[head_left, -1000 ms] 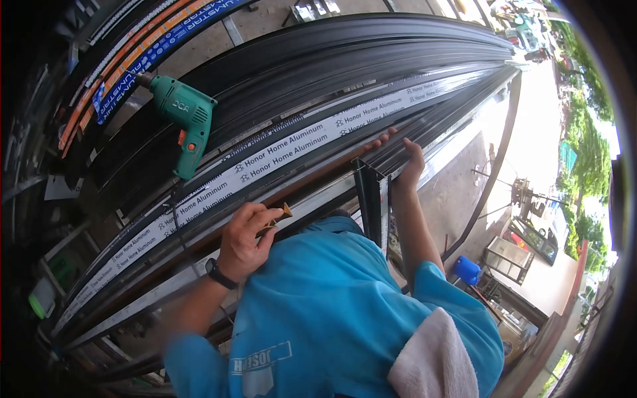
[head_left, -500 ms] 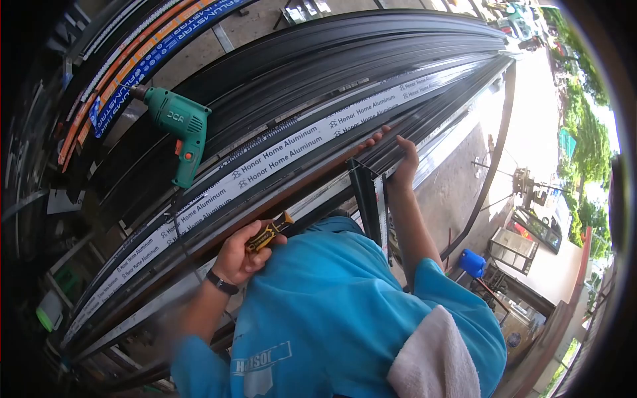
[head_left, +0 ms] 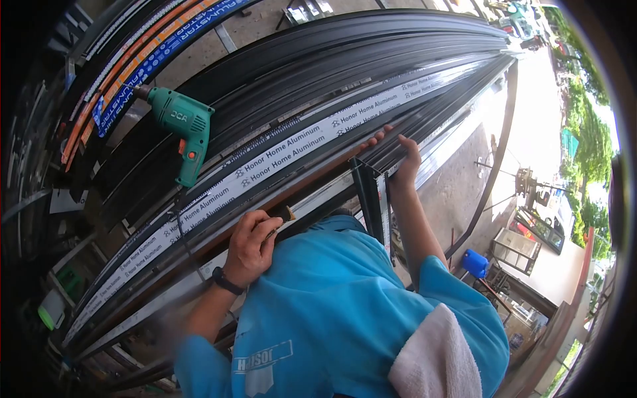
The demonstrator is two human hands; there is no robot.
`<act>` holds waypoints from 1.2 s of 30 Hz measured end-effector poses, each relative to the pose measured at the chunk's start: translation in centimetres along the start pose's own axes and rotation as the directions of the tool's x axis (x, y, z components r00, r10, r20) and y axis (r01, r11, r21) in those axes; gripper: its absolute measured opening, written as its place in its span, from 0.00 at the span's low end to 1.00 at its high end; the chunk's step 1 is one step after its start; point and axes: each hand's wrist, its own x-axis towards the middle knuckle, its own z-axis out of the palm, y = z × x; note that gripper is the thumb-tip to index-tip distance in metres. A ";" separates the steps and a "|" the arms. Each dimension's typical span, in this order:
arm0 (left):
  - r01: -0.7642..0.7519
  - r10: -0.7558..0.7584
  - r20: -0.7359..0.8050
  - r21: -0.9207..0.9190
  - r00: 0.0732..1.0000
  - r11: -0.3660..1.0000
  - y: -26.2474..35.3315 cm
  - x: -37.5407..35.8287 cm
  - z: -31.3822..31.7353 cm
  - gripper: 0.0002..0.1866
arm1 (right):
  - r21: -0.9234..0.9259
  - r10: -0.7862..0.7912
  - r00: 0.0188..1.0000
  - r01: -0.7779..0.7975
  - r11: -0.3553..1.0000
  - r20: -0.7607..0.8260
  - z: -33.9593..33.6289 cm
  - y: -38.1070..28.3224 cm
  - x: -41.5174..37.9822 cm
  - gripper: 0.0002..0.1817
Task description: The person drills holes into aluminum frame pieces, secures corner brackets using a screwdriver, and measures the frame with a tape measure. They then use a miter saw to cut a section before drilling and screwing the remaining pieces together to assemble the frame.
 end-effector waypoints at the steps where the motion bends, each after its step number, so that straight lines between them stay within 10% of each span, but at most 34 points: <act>1: 0.023 -0.023 -0.002 0.000 1.000 1.000 0.2 0.0 0.1 0.21 | -0.004 0.002 1.000 -0.002 1.000 0.002 0.2 0.0 -0.1 0.28; 2: 0.042 -0.042 -0.005 0.000 0.999 0.999 0.2 0.0 0.0 0.24 | -0.008 0.001 1.000 -0.001 1.000 0.006 0.4 -0.1 -0.1 0.28; 3: 0.380 -0.378 0.106 -0.485 0.920 0.788 -1.5 -1.2 1.0 0.19 | -0.013 0.002 1.000 -0.002 1.000 0.004 0.5 -0.2 -0.2 0.28; 6: 0.613 -0.420 0.537 -0.788 0.732 0.059 -2.0 -0.9 -1.3 0.23 | -0.019 -0.003 1.000 0.004 1.000 0.012 0.2 -0.1 -0.1 0.28; 8: 0.489 -0.356 0.354 -0.756 0.865 0.436 -1.5 -0.3 -1.5 0.25 | -0.036 -0.007 1.000 0.007 0.999 0.004 0.4 -0.1 -0.3 0.28; 9: 0.159 -0.135 0.087 -0.404 0.987 0.901 -0.6 0.3 -0.9 0.25 | -0.044 -0.009 1.000 0.009 0.999 0.000 0.5 -0.2 -0.4 0.28; 10: -0.213 0.219 -0.019 0.153 0.976 0.965 -0.2 0.6 -0.5 0.26 | -0.034 -0.010 1.000 0.010 0.999 -0.005 0.7 -0.2 -0.4 0.28; 12: 0.114 -0.104 0.053 -0.268 0.993 0.957 -0.4 0.1 -0.3 0.26 | -0.012 -0.010 1.000 0.010 1.000 -0.013 0.9 -0.2 -0.4 0.28; 14: 0.639 -0.484 0.474 -0.724 0.735 0.262 -0.1 -0.7 -0.7 0.24 | -0.001 -0.007 1.000 0.007 1.000 -0.013 1.0 -0.1 -0.5 0.28; 15: 0.599 -0.305 0.683 -0.730 0.664 -0.329 -1.0 -0.5 -1.4 0.22 | 0.004 -0.005 1.000 0.005 1.000 -0.014 1.0 -0.2 -0.5 0.28; 18: 0.671 -0.453 0.553 -0.726 0.699 0.149 -0.4 -0.1 -1.1 0.19 | -0.001 -0.013 1.000 0.013 1.000 0.002 0.8 -0.1 -0.4 0.28; 19: 0.398 -0.338 0.216 -0.392 0.916 0.829 -0.3 -0.5 0.1 0.17 | 0.015 -0.007 1.000 0.007 1.000 0.006 0.6 0.0 -0.3 0.28; 26: 0.529 -0.431 0.563 -0.822 0.705 -0.210 -1.5 -0.7 -0.7 0.13 | 0.001 -0.006 1.000 0.006 1.000 -0.013 0.4 0.0 -0.4 0.29; 30: 0.245 -0.228 0.092 -0.286 0.969 0.926 0.0 0.0 0.3 0.18 | 0.002 -0.012 1.000 0.012 1.000 -0.003 0.8 0.1 -0.4 0.29; 31: -0.090 0.095 -0.022 0.163 0.995 0.983 0.2 0.7 0.1 0.22 | 0.008 -0.012 1.000 0.012 1.000 -0.003 0.7 0.1 -0.5 0.29; 34: 0.042 -0.043 0.008 0.028 0.999 0.999 0.8 0.5 0.1 0.22 | 0.020 -0.019 1.000 0.018 1.000 0.006 0.8 0.1 -0.3 0.28; 36: 0.451 -0.410 0.215 -0.599 0.886 0.662 -0.4 -0.7 0.8 0.20 | 0.012 -0.020 1.000 0.020 1.000 0.000 1.0 0.0 -0.6 0.27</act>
